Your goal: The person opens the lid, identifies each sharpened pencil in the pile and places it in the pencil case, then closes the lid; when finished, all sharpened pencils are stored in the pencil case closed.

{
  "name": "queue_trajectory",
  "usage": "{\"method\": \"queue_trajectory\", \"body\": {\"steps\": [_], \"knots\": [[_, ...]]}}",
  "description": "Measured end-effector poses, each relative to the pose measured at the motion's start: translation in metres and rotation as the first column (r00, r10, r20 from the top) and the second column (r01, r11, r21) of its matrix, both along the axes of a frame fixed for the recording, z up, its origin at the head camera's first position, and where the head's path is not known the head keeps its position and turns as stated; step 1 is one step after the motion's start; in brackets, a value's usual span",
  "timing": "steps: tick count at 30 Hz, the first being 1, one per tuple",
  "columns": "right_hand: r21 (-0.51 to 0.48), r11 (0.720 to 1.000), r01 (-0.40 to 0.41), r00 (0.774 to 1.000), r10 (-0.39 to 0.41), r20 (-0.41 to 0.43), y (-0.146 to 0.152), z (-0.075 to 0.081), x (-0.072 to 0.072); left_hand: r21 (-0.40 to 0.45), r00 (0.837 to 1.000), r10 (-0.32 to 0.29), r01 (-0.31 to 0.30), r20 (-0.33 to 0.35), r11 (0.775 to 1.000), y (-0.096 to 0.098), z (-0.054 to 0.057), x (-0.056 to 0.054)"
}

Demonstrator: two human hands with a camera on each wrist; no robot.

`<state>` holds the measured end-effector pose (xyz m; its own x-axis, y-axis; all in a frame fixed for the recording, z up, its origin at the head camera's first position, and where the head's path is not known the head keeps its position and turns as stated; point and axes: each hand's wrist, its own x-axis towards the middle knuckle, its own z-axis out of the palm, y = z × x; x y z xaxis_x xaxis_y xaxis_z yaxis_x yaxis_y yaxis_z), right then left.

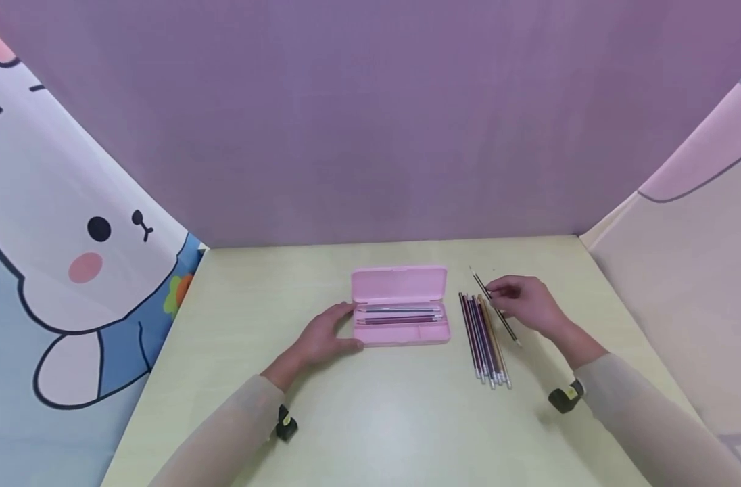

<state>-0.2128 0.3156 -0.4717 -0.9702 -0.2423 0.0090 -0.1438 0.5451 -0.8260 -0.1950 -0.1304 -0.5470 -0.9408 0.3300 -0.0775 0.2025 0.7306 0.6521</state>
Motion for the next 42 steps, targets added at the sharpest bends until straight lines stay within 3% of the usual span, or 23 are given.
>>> {"method": "queue_trajectory", "body": {"steps": [8, 15, 22, 33, 42], "knots": [[0.041, 0.997, -0.063, 0.995, 0.066, -0.068, -0.028, 0.007, -0.011, 0.022, 1.000, -0.005, 0.005, 0.016, 1.000, 0.002, -0.005, -0.001], [0.046, 0.984, -0.172, 0.974, 0.176, -0.142, -0.063, 0.015, -0.027, 0.017, 1.000, -0.008, 0.008, 0.004, 1.000, 0.003, -0.005, -0.002], [0.024, 0.971, -0.237, 0.959, 0.238, -0.156, -0.097, 0.023, -0.039, 0.001, 1.000, 0.000, 0.000, -0.001, 1.000, 0.001, -0.003, -0.009], [-0.060, 0.962, -0.267, 0.956, 0.256, -0.142, -0.125, 0.008, -0.046, 0.020, 1.000, -0.007, 0.008, -0.014, 1.000, 0.002, -0.003, -0.009], [-0.031, 0.968, -0.250, 0.964, 0.246, -0.102, -0.132, -0.004, -0.050, 0.017, 1.000, -0.011, 0.011, -0.010, 1.000, 0.005, 0.001, -0.008]]}}
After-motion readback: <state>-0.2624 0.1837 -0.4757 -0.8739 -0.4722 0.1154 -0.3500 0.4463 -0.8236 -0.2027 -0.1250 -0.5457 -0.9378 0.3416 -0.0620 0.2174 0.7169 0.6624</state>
